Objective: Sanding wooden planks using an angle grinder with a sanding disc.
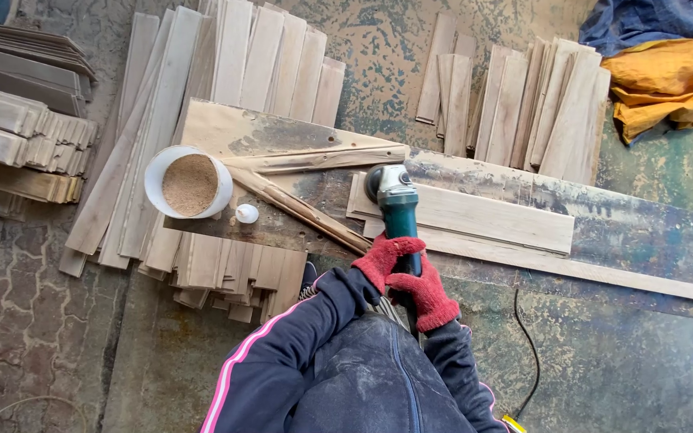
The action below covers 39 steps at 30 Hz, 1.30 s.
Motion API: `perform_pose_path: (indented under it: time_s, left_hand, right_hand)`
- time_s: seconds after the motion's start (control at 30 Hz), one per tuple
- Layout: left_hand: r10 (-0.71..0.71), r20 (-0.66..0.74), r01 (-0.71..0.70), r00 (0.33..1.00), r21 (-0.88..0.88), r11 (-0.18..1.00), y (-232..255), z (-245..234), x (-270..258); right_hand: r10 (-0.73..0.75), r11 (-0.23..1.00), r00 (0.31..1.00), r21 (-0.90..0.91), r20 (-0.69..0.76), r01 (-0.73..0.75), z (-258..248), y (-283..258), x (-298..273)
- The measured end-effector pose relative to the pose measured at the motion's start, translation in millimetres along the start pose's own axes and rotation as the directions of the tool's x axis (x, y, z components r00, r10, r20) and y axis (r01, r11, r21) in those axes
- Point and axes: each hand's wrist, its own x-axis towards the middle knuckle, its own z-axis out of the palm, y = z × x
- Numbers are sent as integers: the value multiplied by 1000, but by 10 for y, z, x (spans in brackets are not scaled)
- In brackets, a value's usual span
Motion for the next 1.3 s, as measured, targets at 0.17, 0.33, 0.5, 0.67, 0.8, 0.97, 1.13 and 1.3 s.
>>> perform_pose_path:
  time_s: [0.17, 0.33, 0.5, 0.67, 0.8, 0.97, 1.13, 1.3]
  left_hand:
    - [-10, 69, 5, 998, 77, 997, -317, 283, 223]
    - [-63, 168, 54, 984, 59, 997, -452, 505, 396]
    - [-84, 158, 69, 984, 100, 993, -393, 464, 369]
    - [-54, 93, 43, 994, 117, 992, -281, 235, 233]
    - [-26, 44, 25, 999, 22, 999, -92, 84, 15]
    - [9, -14, -9, 1000, 34, 999, 100, -24, -248]
    - [7, -31, -7, 999, 26, 1000, 25, -85, -225]
    - [-12, 39, 10, 999, 61, 998, -142, 230, -45]
  right_hand:
    - [-9, 997, 993, 78, -121, 18, -325, 142, 12]
    - [-21, 995, 959, 84, -284, 47, -433, 180, -52]
    - [-22, 991, 966, 120, -259, 55, -449, 225, 2]
    - [-7, 991, 992, 129, -123, 23, -303, 162, -37]
    - [-15, 997, 999, 81, -32, 18, -146, 156, -8]
    - [-29, 999, 998, 48, 63, 25, 45, 121, -8]
    - [-23, 998, 997, 59, 75, 19, 48, 52, -96]
    - [-40, 997, 999, 69, -18, 41, -275, 136, -48]
